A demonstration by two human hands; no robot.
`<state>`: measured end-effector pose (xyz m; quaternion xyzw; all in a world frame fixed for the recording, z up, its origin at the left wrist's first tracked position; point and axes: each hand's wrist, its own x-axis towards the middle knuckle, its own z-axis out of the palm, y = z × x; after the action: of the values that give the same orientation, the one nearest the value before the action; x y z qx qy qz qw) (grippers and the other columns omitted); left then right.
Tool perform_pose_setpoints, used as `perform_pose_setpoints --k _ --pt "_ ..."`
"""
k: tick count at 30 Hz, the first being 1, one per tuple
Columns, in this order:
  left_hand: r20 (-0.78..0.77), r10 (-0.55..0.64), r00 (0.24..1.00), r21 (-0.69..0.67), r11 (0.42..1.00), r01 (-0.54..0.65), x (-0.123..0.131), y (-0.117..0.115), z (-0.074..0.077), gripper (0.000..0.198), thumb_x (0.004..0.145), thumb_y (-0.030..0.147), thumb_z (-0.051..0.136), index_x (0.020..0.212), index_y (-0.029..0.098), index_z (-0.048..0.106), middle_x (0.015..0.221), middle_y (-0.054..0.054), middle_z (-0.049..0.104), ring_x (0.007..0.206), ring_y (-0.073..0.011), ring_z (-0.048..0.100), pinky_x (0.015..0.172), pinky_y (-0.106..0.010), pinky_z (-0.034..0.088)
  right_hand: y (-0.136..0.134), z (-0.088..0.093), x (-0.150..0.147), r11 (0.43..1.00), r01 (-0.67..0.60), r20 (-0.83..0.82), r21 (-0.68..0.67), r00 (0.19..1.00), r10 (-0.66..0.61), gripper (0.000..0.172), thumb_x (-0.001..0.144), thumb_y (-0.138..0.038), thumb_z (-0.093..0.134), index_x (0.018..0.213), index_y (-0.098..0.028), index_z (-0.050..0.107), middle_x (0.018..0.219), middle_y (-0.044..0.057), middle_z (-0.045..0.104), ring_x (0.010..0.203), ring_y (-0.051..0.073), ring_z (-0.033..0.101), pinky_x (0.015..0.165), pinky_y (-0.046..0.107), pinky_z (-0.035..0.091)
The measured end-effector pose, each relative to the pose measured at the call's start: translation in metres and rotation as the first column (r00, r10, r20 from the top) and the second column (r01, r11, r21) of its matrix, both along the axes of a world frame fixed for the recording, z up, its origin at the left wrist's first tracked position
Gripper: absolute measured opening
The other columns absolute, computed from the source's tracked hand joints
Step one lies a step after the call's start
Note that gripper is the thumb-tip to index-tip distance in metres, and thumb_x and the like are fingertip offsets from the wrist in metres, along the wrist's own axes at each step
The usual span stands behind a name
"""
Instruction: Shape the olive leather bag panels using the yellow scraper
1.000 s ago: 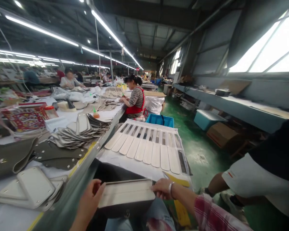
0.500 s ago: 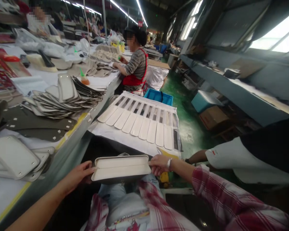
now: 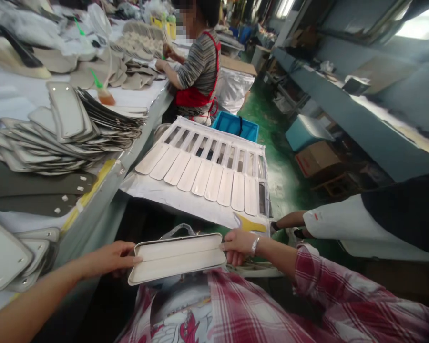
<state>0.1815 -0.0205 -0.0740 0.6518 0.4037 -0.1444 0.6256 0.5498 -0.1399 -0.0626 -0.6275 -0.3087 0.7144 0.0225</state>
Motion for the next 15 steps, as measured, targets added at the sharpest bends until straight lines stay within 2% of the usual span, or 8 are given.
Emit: perform_pose_setpoints --k 2,4,5,6,7,9,12,15 --pt "-0.033 -0.129 0.991 0.245 0.960 0.133 0.025 0.010 0.016 0.045 0.066 0.057 0.059 0.085 0.017 0.058 0.073 -0.001 0.059 0.068 -0.0184 0.055 0.058 -0.026 0.044 -0.008 -0.001 0.003 0.993 -0.043 0.042 0.109 0.998 0.039 0.036 0.076 -0.046 0.058 0.065 -0.014 0.047 0.054 0.001 0.061 0.041 0.010 0.056 0.042 0.022 0.047" --pt "0.069 -0.200 0.977 0.435 0.888 0.151 0.064 0.011 0.028 0.042 0.069 0.050 0.060 0.097 0.019 0.057 0.092 -0.003 0.062 0.083 -0.0194 0.056 0.072 -0.027 0.045 -0.014 -0.002 0.005 0.947 -0.081 0.170 0.310 0.985 0.029 0.035 0.070 -0.048 0.063 0.074 -0.015 0.051 0.059 0.000 0.062 0.046 0.011 0.057 0.047 0.023 0.048" --pt "0.166 -0.224 0.960 0.488 0.865 0.117 0.086 0.008 0.030 0.046 0.071 0.045 0.059 0.110 0.021 0.053 0.107 -0.004 0.059 0.095 -0.0197 0.054 0.079 -0.027 0.043 -0.015 -0.003 0.005 0.893 -0.102 0.240 0.438 0.971 -0.007 0.037 0.067 -0.046 0.066 0.082 -0.015 0.054 0.065 0.001 0.064 0.051 0.011 0.058 0.050 0.023 0.048" --pt "0.219 -0.275 0.936 0.528 0.841 0.123 0.109 0.002 0.031 0.046 0.073 0.040 0.058 0.114 0.022 0.052 0.114 -0.005 0.057 0.101 -0.0198 0.053 0.084 -0.026 0.042 -0.016 -0.004 0.004 0.818 -0.128 0.291 0.561 0.956 -0.049 0.040 0.065 -0.043 0.069 0.091 -0.016 0.055 0.074 0.002 0.065 0.057 0.011 0.059 0.055 0.024 0.049" --pt "0.246 -0.357 0.901 0.538 0.824 0.179 0.129 -0.004 0.030 0.042 0.074 0.033 0.056 0.114 0.021 0.054 0.114 -0.004 0.058 0.100 -0.0190 0.054 0.085 -0.026 0.041 -0.017 -0.005 0.003 0.735 -0.162 0.318 0.659 0.945 -0.076 0.042 0.065 -0.039 0.070 0.099 -0.018 0.056 0.083 0.003 0.065 0.064 0.012 0.060 0.060 0.024 0.049" --pt "0.259 -0.466 0.846 0.529 0.801 0.279 0.159 -0.018 0.024 0.038 0.074 0.021 0.050 0.111 0.020 0.057 0.109 -0.004 0.062 0.094 -0.0172 0.057 0.082 -0.024 0.042 -0.017 -0.006 -0.001 0.593 -0.240 0.335 0.768 0.941 -0.053 0.036 0.070 -0.031 0.066 0.103 -0.020 0.059 0.094 0.003 0.063 0.076 0.013 0.060 0.069 0.025 0.049" --pt "0.253 -0.519 0.817 0.550 0.772 0.320 0.173 -0.032 0.013 0.039 0.075 0.012 0.042 0.109 0.021 0.060 0.103 -0.001 0.065 0.091 -0.0156 0.059 0.082 -0.024 0.042 -0.021 -0.006 -0.005 0.462 -0.349 0.389 0.815 0.921 0.010 0.024 0.077 -0.027 0.058 0.099 -0.021 0.064 0.091 0.003 0.064 0.080 0.014 0.060 0.074 0.027 0.048" --pt "0.250 -0.550 0.797 0.604 0.731 0.316 0.164 -0.040 0.006 0.043 0.078 0.012 0.041 0.119 0.018 0.054 0.115 -0.005 0.060 0.102 -0.0195 0.055 0.090 -0.029 0.039 -0.027 -0.006 -0.006 0.345 -0.441 0.461 0.828 0.887 0.028 0.030 0.080 -0.031 0.054 0.106 -0.019 0.063 0.096 0.006 0.065 0.085 0.016 0.060 0.079 0.029 0.047"
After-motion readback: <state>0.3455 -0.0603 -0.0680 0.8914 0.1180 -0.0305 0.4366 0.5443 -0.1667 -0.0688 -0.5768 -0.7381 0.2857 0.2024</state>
